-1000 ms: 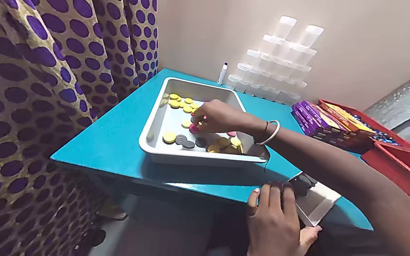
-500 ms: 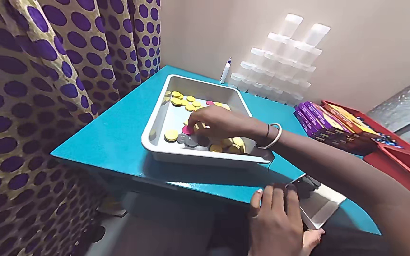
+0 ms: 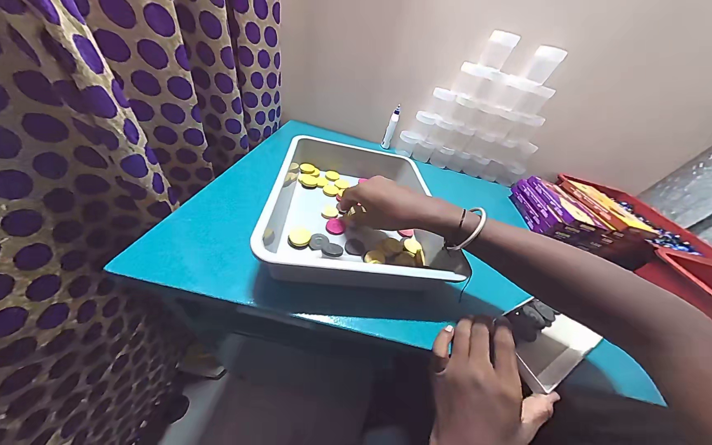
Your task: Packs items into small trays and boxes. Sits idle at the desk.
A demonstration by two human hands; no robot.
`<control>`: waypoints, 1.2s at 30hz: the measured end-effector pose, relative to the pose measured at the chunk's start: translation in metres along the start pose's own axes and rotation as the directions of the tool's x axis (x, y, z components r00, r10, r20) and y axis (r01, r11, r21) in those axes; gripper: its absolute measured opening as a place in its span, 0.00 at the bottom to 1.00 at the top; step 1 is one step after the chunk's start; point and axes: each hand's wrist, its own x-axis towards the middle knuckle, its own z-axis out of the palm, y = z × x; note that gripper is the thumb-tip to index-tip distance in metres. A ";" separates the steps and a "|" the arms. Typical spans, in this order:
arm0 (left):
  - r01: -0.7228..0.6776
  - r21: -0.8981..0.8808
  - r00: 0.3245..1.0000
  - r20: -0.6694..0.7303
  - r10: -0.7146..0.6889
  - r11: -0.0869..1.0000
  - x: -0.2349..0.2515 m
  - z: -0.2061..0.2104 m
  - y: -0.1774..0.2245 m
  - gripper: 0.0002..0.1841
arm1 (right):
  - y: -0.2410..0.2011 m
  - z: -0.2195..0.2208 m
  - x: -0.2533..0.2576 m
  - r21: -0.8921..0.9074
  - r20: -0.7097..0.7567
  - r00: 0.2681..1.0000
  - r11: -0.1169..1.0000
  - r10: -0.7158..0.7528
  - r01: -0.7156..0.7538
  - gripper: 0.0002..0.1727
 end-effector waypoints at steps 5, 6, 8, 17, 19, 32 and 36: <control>0.004 0.011 1.000 -0.005 -0.004 1.000 0.000 -0.001 -0.001 0.39 | -0.008 0.008 0.000 -0.065 0.036 0.999 0.998 -0.005 0.007 0.15; 0.003 0.007 1.000 -0.008 -0.003 1.000 -0.001 -0.001 0.000 0.39 | -0.008 0.009 0.001 -0.063 0.032 0.999 0.998 -0.002 0.004 0.13; 0.001 0.005 1.000 0.003 -0.001 1.000 -0.001 -0.001 -0.001 0.38 | -0.007 0.008 0.003 -0.076 0.026 1.000 0.997 0.001 0.001 0.10; -0.003 0.033 1.000 0.016 0.003 0.999 -0.003 -0.001 -0.002 0.39 | -0.048 -0.020 0.030 0.032 -0.099 0.969 0.972 -0.228 0.232 0.11; 0.000 0.021 1.000 0.022 -0.001 1.000 -0.004 -0.001 -0.002 0.40 | -0.061 -0.001 0.038 0.013 -0.043 0.963 0.964 -0.267 0.267 0.10; 0.025 0.010 0.999 0.034 -0.025 1.000 0.001 -0.006 -0.001 0.34 | 0.011 -0.022 0.098 -0.140 -0.111 0.994 0.990 0.004 -0.020 0.15; 0.056 -0.010 0.998 0.040 -0.055 0.998 0.003 -0.007 0.001 0.34 | 0.022 -0.014 0.123 -0.143 -0.028 0.999 0.989 -0.032 0.028 0.12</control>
